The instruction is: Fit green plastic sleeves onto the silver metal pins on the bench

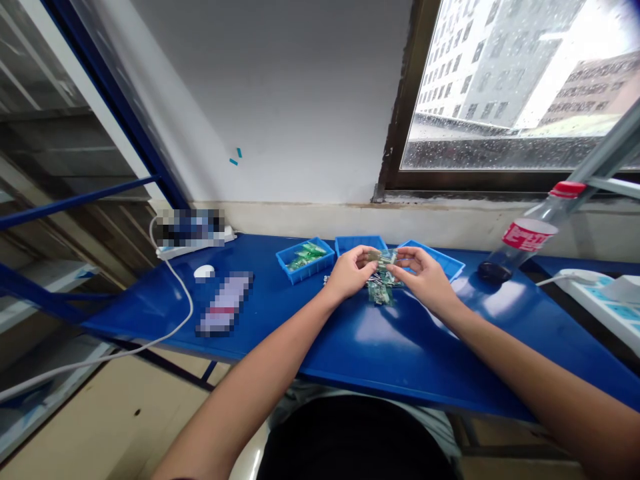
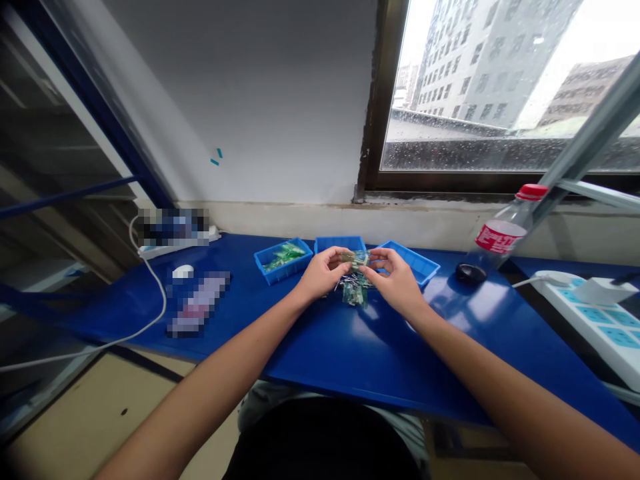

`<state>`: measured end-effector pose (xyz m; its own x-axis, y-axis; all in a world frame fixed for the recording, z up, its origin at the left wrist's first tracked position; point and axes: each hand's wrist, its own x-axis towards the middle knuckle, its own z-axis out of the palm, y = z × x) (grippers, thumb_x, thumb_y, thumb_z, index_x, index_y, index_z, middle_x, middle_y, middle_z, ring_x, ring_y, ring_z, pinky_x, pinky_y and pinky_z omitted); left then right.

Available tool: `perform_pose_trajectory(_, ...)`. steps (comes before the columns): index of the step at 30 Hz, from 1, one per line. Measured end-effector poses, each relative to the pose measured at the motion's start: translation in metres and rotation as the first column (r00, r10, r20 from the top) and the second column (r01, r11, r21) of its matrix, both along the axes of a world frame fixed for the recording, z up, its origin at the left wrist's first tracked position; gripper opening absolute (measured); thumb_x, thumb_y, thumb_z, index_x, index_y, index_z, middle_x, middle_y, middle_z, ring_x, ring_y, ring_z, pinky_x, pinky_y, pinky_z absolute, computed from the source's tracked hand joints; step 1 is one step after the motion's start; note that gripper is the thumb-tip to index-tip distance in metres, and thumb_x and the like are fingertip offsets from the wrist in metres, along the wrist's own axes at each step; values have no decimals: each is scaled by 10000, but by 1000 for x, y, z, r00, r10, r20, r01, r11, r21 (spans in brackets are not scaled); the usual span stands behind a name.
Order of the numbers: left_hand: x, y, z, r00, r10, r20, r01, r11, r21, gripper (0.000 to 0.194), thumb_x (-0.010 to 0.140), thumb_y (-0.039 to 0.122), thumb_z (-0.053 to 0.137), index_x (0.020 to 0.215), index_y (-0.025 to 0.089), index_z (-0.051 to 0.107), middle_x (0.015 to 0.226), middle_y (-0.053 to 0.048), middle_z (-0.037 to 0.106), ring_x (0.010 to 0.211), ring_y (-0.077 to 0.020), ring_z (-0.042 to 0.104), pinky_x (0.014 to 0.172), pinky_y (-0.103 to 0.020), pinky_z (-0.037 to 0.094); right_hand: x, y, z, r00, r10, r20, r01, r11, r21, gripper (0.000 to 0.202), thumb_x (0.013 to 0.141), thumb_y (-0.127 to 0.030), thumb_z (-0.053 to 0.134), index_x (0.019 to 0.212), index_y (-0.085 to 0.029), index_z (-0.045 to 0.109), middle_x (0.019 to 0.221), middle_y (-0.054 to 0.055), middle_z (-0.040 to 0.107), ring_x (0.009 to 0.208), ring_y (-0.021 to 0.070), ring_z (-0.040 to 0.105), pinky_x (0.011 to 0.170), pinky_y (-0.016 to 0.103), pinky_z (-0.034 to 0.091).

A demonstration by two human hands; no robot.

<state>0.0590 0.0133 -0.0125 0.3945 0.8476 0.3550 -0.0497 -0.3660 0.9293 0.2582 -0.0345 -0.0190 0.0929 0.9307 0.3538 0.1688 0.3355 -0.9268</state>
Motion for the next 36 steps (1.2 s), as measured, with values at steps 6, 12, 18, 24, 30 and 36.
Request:
perform_pose_trajectory(6, -7, -9, 12, 975, 69, -213, -37, 988, 151, 270, 936, 303, 744, 1171, 172, 729, 1110, -95, 802, 981, -235, 771, 880, -353, 628, -8, -5, 3, 989, 142, -37, -144, 988, -62, 508, 814, -560, 871, 1110, -215, 646, 884, 55, 715, 765, 215, 703, 629, 346, 623)
perform_pose_trajectory(12, -30, -11, 41, 828, 409, -383, -102, 783, 614, 263, 966, 174, 611, 1183, 193, 759, 1147, -94, 754, 1013, -244, 719, 935, -362, 584, -11, -11, 3, 985, 104, 135, -103, 995, -12, 480, 911, -543, 779, 1246, -232, 631, 1006, 84, 718, 922, 248, 702, 674, 347, 612)
perform_pose_trajectory(18, -77, 3, 61, 589, 712, -381, -375, 659, 652, 353, 968, 164, 545, 1218, 190, 793, 1195, -98, 688, 1000, -224, 670, 970, -341, 562, -10, -13, 2, 925, 44, 379, -79, 994, 78, 375, 990, -513, 667, 1229, -225, 664, 987, 89, 728, 856, 254, 701, 696, 394, 598)
perform_pose_trajectory(24, -104, 9, 61, 218, 659, -720, -428, 728, 536, 460, 1036, 290, 401, 1218, 206, 815, 1324, -162, 655, 1213, -371, 585, 1075, -507, 492, -6, -16, 5, 647, 90, 757, -323, 932, 165, 272, 976, -477, 705, 1132, -254, 717, 1088, 105, 741, 1036, 321, 674, 905, 509, 589)
perform_pose_trajectory(30, -101, 8, 58, 197, 613, -765, -418, 759, 500, 520, 1048, 526, 427, 1246, 229, 804, 1412, -162, 630, 1286, -399, 539, 1088, -538, 460, -8, -18, 7, 546, 138, 826, -422, 897, 129, 251, 991, -458, 705, 1143, -260, 734, 1118, 115, 728, 1059, 315, 658, 892, 493, 600)
perform_pose_trajectory(36, -101, 8, 54, 122, 627, -769, -414, 737, 534, 394, 1000, 324, 513, 1282, 230, 771, 1266, -167, 692, 1192, -363, 601, 1004, -486, 511, -6, -14, 3, 539, 116, 834, -441, 883, 162, 161, 1054, -347, 597, 1059, -261, 734, 1048, 90, 744, 1032, 283, 666, 878, 452, 589)
